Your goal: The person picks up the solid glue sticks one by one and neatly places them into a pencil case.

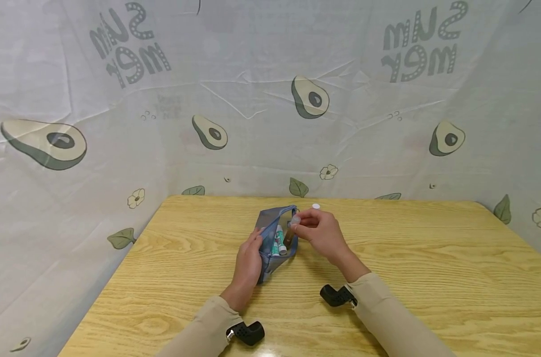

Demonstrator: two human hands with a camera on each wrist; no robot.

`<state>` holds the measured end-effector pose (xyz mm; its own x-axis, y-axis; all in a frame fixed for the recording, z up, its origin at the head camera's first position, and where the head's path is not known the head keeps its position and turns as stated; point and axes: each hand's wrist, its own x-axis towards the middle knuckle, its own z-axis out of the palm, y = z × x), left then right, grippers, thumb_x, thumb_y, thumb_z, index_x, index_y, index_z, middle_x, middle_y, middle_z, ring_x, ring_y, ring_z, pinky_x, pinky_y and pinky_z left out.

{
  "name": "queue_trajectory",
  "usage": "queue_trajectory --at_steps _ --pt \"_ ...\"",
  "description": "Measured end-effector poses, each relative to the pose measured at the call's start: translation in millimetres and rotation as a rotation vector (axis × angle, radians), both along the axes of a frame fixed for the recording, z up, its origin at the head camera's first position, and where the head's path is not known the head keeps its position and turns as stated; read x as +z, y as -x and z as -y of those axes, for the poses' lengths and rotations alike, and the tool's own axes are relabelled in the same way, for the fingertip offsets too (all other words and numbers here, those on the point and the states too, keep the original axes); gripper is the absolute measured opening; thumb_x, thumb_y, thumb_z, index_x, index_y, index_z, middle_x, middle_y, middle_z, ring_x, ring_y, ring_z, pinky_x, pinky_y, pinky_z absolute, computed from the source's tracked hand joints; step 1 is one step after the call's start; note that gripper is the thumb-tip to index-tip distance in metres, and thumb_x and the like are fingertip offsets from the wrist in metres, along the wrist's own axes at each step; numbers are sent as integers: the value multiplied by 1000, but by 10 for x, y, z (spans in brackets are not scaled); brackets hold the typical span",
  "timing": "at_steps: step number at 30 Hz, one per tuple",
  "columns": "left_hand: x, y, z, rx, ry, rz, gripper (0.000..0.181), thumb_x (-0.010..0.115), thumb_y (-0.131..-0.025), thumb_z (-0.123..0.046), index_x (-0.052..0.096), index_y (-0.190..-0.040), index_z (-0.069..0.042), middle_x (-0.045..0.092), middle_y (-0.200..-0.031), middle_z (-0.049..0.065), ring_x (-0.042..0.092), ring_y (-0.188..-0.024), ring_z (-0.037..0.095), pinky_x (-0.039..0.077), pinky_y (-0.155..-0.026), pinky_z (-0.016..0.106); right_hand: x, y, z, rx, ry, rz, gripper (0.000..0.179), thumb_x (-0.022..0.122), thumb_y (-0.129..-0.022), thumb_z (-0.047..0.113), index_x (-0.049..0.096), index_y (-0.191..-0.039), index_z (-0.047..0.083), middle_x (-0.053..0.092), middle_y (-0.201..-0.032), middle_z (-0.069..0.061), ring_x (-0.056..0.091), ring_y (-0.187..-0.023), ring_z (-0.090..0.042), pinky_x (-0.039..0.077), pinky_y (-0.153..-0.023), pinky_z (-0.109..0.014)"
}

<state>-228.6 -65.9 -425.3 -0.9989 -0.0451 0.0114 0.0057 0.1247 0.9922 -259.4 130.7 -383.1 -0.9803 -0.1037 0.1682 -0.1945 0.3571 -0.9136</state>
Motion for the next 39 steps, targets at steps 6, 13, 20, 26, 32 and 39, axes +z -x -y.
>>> queue_trajectory --at_steps 6,13,20,26,32,39 --pt "7 -1 4 -8 -2 3 52 33 -114 -28 50 -159 -7 32 -175 13 19 -165 40 16 -134 61 -5 1 10 12 15 10 30 74 -99 11 70 -126 -2 75 -121 -22 73 -109 -27 65 -92 -38" --pt "3 -7 6 -16 -9 -4 53 32 -114 -27 47 -160 -5 31 -175 12 18 -165 39 17 -134 60 -21 2 47 16 40 30 29 75 -98 9 70 -124 -4 75 -117 -21 74 -101 -18 65 -88 -34" --pt "-4 7 4 -7 -15 -15 53 33 -114 -26 47 -160 -4 32 -174 12 20 -165 38 18 -134 58 -51 -12 78 38 106 67 28 74 -99 6 68 -123 -7 75 -113 -22 74 -96 -14 65 -88 -31" --pt "-17 18 6 -1 -8 -27 54 33 -114 -26 47 -159 -1 32 -174 13 21 -165 38 18 -134 58 -93 -14 90 59 169 104 30 72 -100 6 66 -126 -9 75 -106 -16 77 -94 -15 65 -93 -38" --pt "-25 21 -4 -1 -21 -34 54 33 -113 -26 47 -159 -1 31 -175 13 20 -165 38 18 -134 58 -142 9 106 53 248 149 32 70 -100 3 64 -128 -12 75 -100 -8 76 -91 -10 65 -91 -35" --pt "-24 20 -12 -4 -40 -44 54 33 -113 -25 47 -159 0 30 -175 15 20 -165 38 17 -134 57 -191 -17 148 19 355 254 34 66 -102 0 60 -131 -16 77 -109 -14 76 -91 -10 65 -91 -32"
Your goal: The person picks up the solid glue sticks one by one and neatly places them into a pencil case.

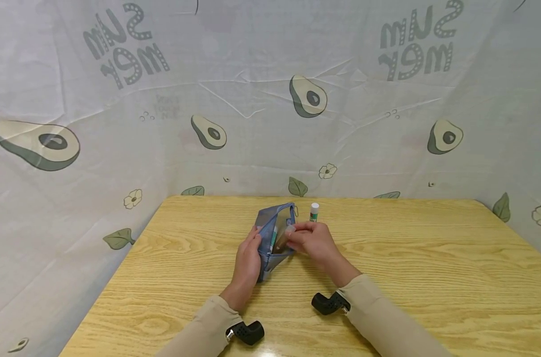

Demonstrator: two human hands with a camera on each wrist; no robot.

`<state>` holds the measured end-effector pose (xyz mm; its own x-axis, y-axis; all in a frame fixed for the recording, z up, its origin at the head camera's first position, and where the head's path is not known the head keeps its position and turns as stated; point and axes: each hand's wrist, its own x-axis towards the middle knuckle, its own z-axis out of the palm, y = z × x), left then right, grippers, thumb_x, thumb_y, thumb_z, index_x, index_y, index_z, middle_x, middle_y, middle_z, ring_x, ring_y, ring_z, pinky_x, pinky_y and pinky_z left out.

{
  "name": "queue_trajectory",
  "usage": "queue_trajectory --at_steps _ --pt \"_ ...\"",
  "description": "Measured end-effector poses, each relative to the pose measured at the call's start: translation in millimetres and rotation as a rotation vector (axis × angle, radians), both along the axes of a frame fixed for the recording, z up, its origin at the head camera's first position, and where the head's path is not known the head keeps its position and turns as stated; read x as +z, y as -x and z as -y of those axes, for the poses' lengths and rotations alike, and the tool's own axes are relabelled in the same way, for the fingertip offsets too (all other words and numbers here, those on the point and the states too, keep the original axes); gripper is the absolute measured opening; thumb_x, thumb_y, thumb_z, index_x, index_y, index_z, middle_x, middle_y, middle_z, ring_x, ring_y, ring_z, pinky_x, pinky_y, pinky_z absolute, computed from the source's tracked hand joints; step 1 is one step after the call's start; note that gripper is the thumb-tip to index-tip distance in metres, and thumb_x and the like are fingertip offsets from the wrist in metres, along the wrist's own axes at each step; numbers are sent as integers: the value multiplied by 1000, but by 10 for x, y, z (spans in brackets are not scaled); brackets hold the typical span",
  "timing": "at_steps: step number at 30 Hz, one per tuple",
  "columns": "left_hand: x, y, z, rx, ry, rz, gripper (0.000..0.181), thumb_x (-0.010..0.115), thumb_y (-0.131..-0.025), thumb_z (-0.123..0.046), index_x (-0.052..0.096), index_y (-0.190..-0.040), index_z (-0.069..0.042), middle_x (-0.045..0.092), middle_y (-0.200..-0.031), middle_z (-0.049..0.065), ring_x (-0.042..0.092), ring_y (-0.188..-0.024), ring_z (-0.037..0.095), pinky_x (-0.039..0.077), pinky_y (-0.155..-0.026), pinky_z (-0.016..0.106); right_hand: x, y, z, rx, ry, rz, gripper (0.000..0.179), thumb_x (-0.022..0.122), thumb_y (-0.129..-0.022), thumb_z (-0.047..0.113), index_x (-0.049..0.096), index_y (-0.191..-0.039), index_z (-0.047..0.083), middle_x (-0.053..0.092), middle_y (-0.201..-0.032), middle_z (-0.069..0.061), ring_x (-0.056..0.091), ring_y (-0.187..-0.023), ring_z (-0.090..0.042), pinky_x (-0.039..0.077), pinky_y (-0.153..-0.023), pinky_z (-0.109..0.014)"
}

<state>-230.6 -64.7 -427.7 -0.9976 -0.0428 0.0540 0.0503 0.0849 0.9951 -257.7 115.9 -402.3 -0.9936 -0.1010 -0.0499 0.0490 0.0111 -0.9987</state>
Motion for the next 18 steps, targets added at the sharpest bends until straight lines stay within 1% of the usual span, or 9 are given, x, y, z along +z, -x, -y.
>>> queue_trajectory --at_steps 2,5,9,12,15,18 --pt "2 -3 -1 2 -6 0 54 33 -113 -25 47 -159 0 30 -175 14 21 -165 39 18 -134 57 -11 -6 11 -28 -26 5 34 67 -101 -1 61 -131 -15 78 -110 -18 76 -90 -10 65 -89 -31" --pt "6 -14 -1 6 -6 -1 54 33 -113 -26 48 -159 -1 31 -175 15 20 -165 39 18 -134 58 -14 -12 18 -77 -108 -8 35 70 -99 0 64 -131 -12 77 -112 -22 76 -89 -11 66 -86 -30" --pt "1 -10 -1 12 0 -6 53 33 -114 -26 48 -158 -2 31 -174 15 20 -165 40 18 -134 59 6 -33 17 -129 -245 -46 37 75 -96 5 70 -131 -6 77 -115 -23 77 -93 -15 66 -86 -31" --pt "-8 -1 -1 12 4 -4 54 33 -113 -27 48 -159 -2 31 -175 15 20 -165 40 17 -134 59 27 -50 14 -160 -323 -74 34 76 -96 8 74 -128 -4 77 -116 -23 78 -96 -20 65 -86 -32" --pt "-10 -5 0 8 8 -2 54 33 -114 -27 48 -159 -2 30 -175 15 19 -165 40 18 -134 59 49 -60 17 -179 -373 -91 31 77 -96 10 76 -125 -2 77 -118 -21 78 -100 -23 65 -85 -31" --pt "-11 -15 1 5 7 2 54 33 -113 -27 48 -159 -3 30 -175 15 19 -165 40 18 -134 60 61 -58 17 -177 -386 -101 31 76 -97 10 77 -125 -1 76 -123 -21 77 -105 -26 64 -86 -31"
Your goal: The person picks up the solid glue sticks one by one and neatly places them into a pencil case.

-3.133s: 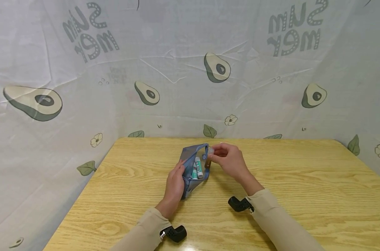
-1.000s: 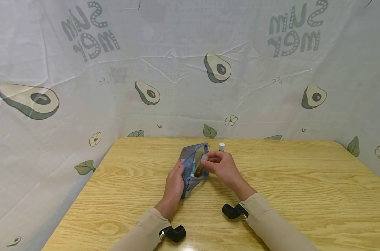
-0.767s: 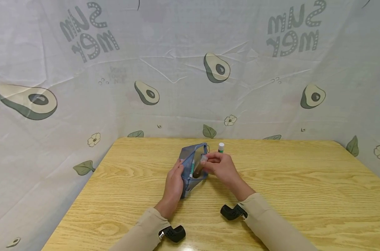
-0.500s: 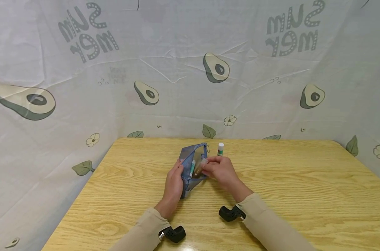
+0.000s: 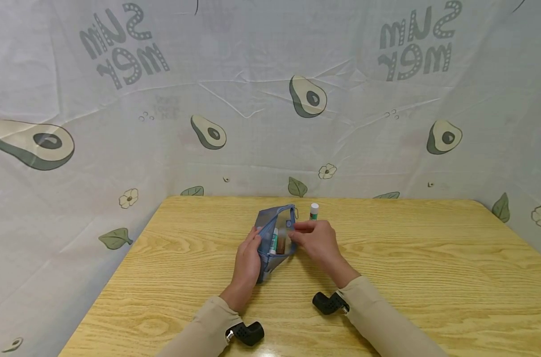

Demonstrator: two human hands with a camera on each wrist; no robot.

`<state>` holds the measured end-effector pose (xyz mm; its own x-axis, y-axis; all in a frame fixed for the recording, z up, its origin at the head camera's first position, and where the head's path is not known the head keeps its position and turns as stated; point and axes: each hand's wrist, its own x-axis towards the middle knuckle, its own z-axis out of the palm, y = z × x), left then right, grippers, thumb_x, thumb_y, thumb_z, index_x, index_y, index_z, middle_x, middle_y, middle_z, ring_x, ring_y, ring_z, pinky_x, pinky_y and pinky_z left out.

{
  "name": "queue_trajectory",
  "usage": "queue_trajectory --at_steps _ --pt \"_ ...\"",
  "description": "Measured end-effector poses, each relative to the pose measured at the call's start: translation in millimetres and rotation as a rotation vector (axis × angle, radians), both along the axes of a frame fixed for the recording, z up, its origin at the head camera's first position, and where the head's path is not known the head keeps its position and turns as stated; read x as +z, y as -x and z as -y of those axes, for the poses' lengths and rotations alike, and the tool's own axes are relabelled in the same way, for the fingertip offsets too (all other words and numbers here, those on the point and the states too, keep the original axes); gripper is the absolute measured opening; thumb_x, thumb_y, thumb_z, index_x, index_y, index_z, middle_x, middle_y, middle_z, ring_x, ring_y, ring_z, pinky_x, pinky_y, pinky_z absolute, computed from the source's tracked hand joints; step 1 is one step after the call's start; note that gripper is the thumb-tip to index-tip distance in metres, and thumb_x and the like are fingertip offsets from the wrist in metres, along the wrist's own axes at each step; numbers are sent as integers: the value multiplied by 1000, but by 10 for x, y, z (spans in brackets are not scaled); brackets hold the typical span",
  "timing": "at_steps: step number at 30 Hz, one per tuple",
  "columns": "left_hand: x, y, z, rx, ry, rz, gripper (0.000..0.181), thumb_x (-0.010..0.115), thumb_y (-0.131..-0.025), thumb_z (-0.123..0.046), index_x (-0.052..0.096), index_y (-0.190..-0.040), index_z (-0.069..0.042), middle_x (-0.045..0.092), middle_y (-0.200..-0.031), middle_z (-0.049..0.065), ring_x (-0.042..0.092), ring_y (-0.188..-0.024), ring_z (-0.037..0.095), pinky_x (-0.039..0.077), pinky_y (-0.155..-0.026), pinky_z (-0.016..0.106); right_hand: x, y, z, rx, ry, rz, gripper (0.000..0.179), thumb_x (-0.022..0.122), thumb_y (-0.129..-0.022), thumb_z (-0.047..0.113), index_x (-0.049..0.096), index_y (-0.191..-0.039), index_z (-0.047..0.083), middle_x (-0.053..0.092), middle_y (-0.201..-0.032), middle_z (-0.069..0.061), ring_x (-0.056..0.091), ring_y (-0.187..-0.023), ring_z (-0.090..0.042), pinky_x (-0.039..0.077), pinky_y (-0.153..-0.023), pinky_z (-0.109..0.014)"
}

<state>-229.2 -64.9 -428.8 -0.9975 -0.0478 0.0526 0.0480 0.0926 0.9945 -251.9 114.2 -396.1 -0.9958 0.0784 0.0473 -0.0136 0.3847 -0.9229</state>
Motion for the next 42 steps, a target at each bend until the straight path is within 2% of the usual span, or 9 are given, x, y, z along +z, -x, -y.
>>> queue_trajectory --at_steps 6,13,26,32,42 --pt "-2 6 -1 -5 -3 -3 54 33 -114 -28 47 -159 -3 30 -175 15 18 -165 40 17 -134 60 13 35 -26 16 9 -12 32 76 -97 13 77 -126 1 76 -124 -17 75 -106 -22 63 -87 -30" --pt "-14 14 -7 -1 2 3 53 32 -114 -26 48 -159 -3 30 -175 15 19 -165 40 17 -134 60 29 49 -50 55 57 -33 32 74 -98 10 75 -127 -3 78 -119 -20 79 -103 -24 65 -92 -38" --pt "-19 23 -5 -3 9 7 54 31 -114 -26 47 -159 -2 30 -175 15 19 -165 40 17 -134 60 52 39 -58 99 78 -53 31 72 -99 11 74 -127 -3 78 -120 -20 80 -102 -28 64 -96 -44" --pt "-15 15 3 -11 12 3 54 31 -114 -26 47 -159 -3 31 -175 15 19 -165 40 18 -133 61 91 56 -94 120 103 -78 33 72 -100 12 73 -128 -5 76 -122 -22 79 -106 -30 65 -95 -43" --pt "-12 5 -4 -4 11 6 53 32 -114 -26 47 -160 -3 30 -175 14 19 -165 40 17 -134 60 214 86 -211 124 70 -111 38 72 -101 18 71 -134 -2 73 -130 -21 76 -111 -26 65 -94 -39"
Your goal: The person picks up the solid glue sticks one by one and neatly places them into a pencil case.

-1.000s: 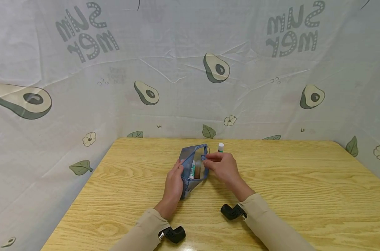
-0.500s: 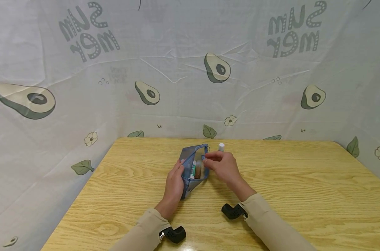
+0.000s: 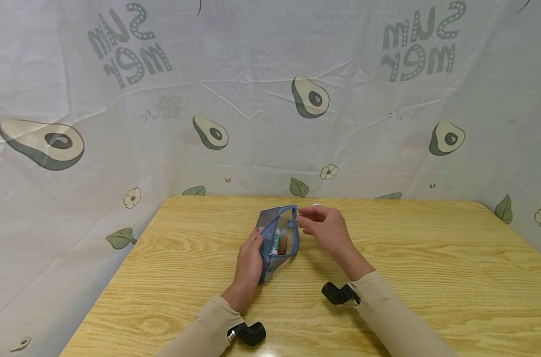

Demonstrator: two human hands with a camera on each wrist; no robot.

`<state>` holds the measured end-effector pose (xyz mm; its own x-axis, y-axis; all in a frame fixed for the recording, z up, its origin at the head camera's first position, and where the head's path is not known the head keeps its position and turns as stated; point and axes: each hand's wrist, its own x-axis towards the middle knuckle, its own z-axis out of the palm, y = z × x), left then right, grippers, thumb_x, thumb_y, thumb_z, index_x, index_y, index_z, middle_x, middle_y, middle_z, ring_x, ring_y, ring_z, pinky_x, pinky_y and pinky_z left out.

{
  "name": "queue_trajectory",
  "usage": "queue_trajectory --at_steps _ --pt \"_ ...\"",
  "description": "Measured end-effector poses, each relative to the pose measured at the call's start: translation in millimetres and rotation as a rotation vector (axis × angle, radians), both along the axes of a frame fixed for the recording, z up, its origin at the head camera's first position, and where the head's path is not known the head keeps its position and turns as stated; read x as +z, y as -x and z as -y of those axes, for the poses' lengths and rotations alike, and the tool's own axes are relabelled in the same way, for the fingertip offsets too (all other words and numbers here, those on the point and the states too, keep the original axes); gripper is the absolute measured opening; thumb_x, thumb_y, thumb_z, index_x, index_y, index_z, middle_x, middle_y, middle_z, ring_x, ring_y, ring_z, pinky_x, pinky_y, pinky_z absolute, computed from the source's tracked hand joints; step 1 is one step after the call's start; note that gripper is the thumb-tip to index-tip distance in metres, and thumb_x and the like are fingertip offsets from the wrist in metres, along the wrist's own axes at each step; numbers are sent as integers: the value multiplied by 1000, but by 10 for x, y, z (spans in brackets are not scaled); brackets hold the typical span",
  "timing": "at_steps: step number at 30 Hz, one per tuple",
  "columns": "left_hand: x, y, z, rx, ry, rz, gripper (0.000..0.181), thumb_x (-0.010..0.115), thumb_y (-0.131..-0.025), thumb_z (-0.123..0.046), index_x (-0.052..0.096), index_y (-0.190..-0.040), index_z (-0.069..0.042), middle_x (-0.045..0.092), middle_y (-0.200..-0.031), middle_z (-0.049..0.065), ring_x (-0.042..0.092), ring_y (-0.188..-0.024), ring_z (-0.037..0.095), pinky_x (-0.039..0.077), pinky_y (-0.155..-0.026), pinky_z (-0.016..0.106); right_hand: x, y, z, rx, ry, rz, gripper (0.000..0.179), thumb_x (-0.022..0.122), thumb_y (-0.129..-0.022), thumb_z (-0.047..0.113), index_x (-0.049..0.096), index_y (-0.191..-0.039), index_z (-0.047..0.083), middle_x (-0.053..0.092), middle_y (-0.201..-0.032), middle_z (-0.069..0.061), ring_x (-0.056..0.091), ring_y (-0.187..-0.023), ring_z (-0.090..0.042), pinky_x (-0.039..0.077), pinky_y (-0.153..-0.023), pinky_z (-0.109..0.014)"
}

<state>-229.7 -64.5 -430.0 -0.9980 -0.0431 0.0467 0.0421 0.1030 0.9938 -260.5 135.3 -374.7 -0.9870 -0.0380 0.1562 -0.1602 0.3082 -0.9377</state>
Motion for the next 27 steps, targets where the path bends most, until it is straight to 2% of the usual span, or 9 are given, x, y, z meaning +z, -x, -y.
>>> queue_trajectory --at_steps 10,18,27 --pt "27 6 -6 3 -11 24 54 33 -113 -27 47 -160 -4 31 -175 12 18 -166 38 16 -134 60 189 -18 -144 19 -30 -73 40 70 -103 18 68 -140 5 73 -133 -20 76 -112 -24 64 -87 -27" --pt "25 -13 7 -22 -24 23 54 31 -114 -26 44 -161 -4 27 -177 12 15 -166 38 15 -134 61 297 -17 -241 29 -4 -128 39 69 -104 20 67 -141 6 71 -134 -24 73 -100 2 63 -90 -22" --pt "51 -19 5 -19 -16 18 54 31 -114 -27 44 -161 -3 27 -176 13 16 -166 39 16 -134 61 374 -36 -272 5 -21 -163 41 70 -104 21 67 -143 10 73 -134 -19 70 -102 7 57 -91 -15"
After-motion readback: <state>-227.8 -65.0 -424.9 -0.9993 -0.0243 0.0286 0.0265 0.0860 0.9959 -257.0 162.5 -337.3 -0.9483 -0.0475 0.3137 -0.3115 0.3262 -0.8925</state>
